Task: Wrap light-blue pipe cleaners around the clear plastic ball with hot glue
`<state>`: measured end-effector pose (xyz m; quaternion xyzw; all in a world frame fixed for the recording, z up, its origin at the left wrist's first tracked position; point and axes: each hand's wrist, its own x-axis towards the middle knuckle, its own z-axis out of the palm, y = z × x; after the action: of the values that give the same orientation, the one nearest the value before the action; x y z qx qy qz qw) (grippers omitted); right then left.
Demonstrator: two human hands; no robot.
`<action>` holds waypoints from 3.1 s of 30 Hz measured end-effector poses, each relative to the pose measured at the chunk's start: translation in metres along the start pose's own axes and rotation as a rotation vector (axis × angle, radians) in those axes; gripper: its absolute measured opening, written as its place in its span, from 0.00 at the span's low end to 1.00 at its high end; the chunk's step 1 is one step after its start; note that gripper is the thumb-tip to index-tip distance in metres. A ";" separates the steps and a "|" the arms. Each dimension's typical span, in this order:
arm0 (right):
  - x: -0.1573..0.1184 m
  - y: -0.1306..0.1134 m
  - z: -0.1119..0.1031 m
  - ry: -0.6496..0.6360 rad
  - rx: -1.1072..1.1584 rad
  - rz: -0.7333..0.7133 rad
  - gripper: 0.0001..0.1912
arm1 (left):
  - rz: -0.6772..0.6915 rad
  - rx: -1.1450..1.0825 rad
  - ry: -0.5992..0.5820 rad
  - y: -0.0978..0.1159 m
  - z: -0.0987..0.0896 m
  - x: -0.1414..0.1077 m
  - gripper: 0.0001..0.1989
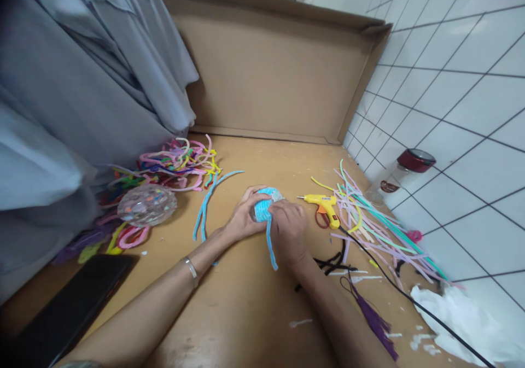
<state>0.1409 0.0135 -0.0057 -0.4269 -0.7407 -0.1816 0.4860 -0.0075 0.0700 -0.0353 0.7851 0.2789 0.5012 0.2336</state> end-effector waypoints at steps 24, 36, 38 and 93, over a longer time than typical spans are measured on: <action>-0.001 0.028 0.003 -0.029 0.129 -0.107 0.09 | -0.016 -0.005 -0.033 0.003 -0.003 0.002 0.27; -0.002 0.028 0.005 -0.035 0.166 -0.124 0.10 | -0.002 0.013 -0.047 0.002 -0.004 0.001 0.27; -0.003 0.027 0.004 -0.054 0.174 -0.109 0.11 | 0.017 0.019 -0.052 0.001 -0.005 0.001 0.27; -0.009 0.030 0.009 -0.020 0.240 -0.049 0.11 | 0.034 0.076 -0.102 0.006 -0.008 0.002 0.27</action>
<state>0.1619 0.0329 -0.0218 -0.3492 -0.7721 -0.0993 0.5217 -0.0128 0.0677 -0.0265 0.8225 0.2721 0.4536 0.2092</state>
